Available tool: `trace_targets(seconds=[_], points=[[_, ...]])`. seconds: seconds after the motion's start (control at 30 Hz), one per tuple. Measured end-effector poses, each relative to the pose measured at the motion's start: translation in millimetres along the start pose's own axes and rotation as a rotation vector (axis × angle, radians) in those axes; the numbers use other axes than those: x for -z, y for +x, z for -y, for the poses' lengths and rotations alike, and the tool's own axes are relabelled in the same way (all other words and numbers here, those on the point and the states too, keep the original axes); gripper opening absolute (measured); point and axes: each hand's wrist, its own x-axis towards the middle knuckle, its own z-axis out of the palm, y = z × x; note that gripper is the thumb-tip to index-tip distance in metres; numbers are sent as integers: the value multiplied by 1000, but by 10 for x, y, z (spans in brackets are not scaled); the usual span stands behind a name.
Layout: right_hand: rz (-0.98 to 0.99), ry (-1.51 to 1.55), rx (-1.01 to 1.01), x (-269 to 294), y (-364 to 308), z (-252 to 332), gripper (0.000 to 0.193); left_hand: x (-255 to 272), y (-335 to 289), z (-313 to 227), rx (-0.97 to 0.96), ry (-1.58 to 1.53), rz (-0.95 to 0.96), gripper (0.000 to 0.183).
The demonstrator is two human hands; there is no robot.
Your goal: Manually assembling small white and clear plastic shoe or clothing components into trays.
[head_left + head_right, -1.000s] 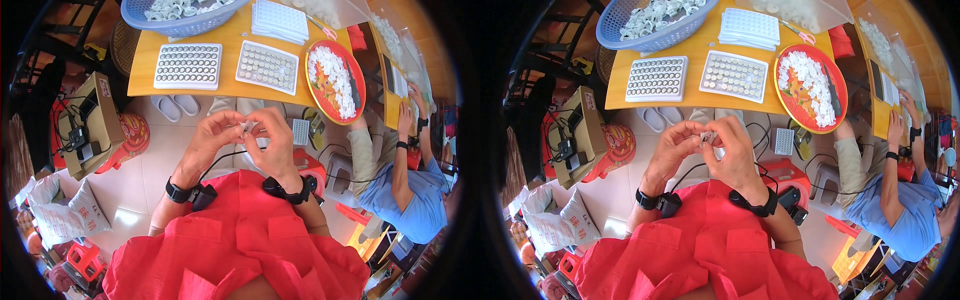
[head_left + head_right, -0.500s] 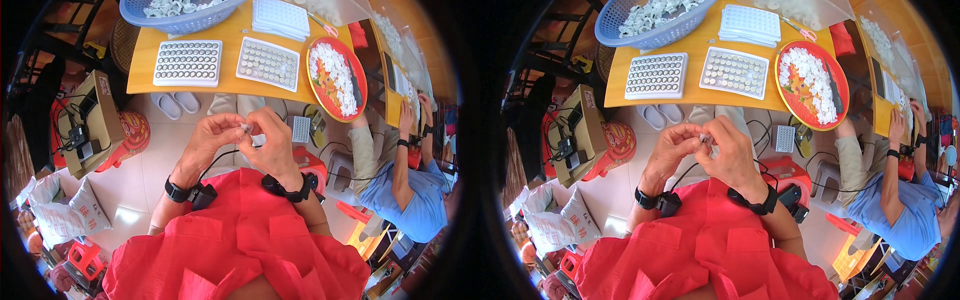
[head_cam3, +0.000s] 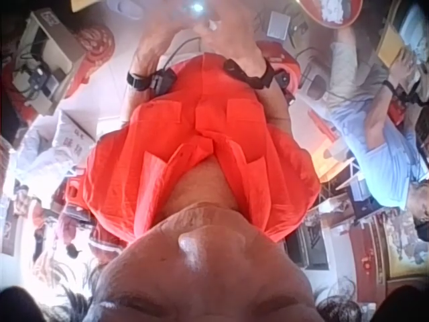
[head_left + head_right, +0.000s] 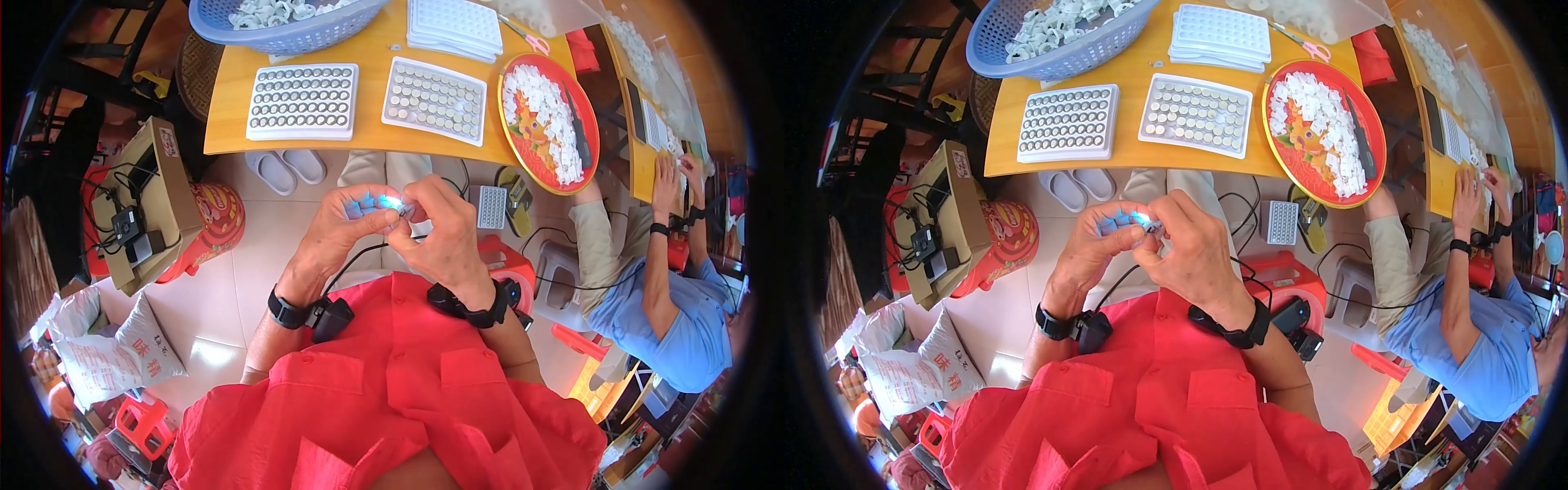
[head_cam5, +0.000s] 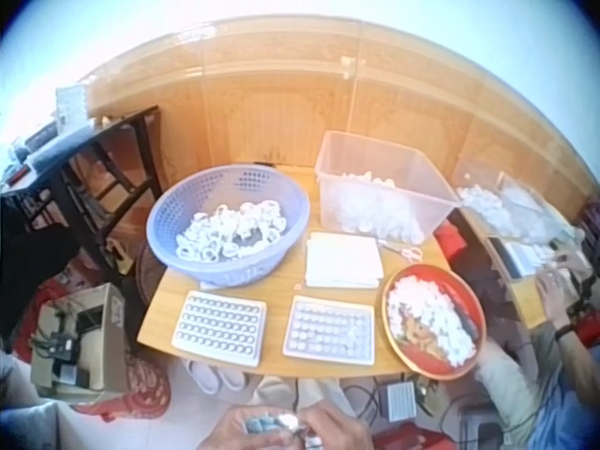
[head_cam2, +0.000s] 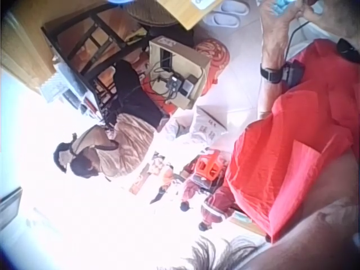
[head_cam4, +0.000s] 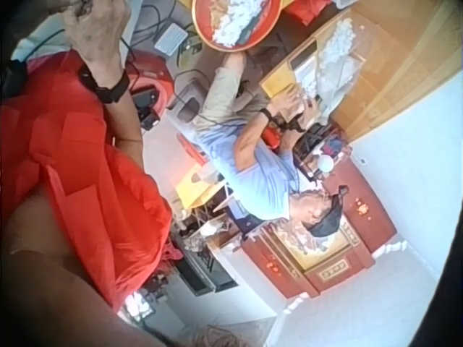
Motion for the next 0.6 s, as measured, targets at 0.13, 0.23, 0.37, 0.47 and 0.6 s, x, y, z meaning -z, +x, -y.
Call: trace_targets(seconds=[0.13,0.23,0.37,0.47,0.6], points=[[-14,-15,2,-7,-13,-12,20,-6,-2,-4,-3,27,9,24],[-2,-23,-10,-1,-24,-1,18,-5,-5,4,-8,37,26,24],[-5,44,-30,9,-18,3,18,26,-19,1,0,33,20,23],[-60,166,-78,50,10,-8,23,13,7,-13,22,-136,2,24],[-35,117,-29,157,18,71,31,6,6,-8,6,-225,17,26]])
